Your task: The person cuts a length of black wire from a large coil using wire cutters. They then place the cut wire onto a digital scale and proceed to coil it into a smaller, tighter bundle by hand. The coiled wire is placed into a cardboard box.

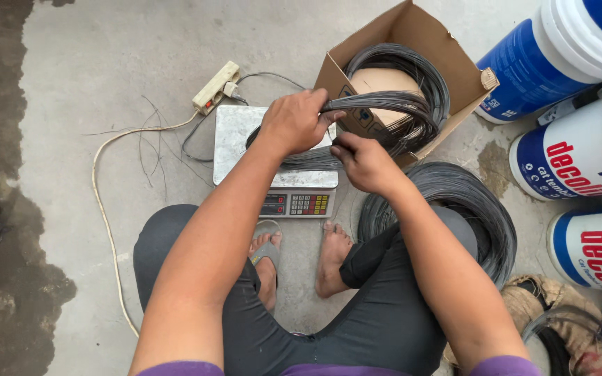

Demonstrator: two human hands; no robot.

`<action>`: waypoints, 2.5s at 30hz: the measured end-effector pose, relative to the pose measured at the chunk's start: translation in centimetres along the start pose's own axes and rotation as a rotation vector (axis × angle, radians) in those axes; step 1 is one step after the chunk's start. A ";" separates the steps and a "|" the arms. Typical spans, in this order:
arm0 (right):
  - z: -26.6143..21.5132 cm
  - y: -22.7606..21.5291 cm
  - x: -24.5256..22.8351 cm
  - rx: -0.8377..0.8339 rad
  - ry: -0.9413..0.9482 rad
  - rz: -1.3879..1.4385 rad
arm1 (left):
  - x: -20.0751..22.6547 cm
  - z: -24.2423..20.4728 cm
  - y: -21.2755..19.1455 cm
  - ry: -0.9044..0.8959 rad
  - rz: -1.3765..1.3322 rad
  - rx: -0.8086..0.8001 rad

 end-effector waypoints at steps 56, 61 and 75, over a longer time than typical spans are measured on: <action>-0.6 -8.6 -6.3 0.120 0.008 -0.815 | 2.7 -1.1 0.5 0.120 0.036 0.057; 3.7 -10.0 -8.1 0.165 0.012 -0.965 | 2.6 -1.0 2.1 0.239 0.077 0.174; 8.4 -7.2 -3.2 -0.186 0.133 -0.180 | 1.8 -1.7 1.1 0.222 0.131 0.383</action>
Point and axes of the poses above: each hand's wrist, its own z-axis towards the middle knuckle, its own y-axis out of the palm, x = y × z, the point moved 3 cm from there along z, towards the middle knuckle, and after that the axes turned 5 degrees about y, right-handed, at the moved point
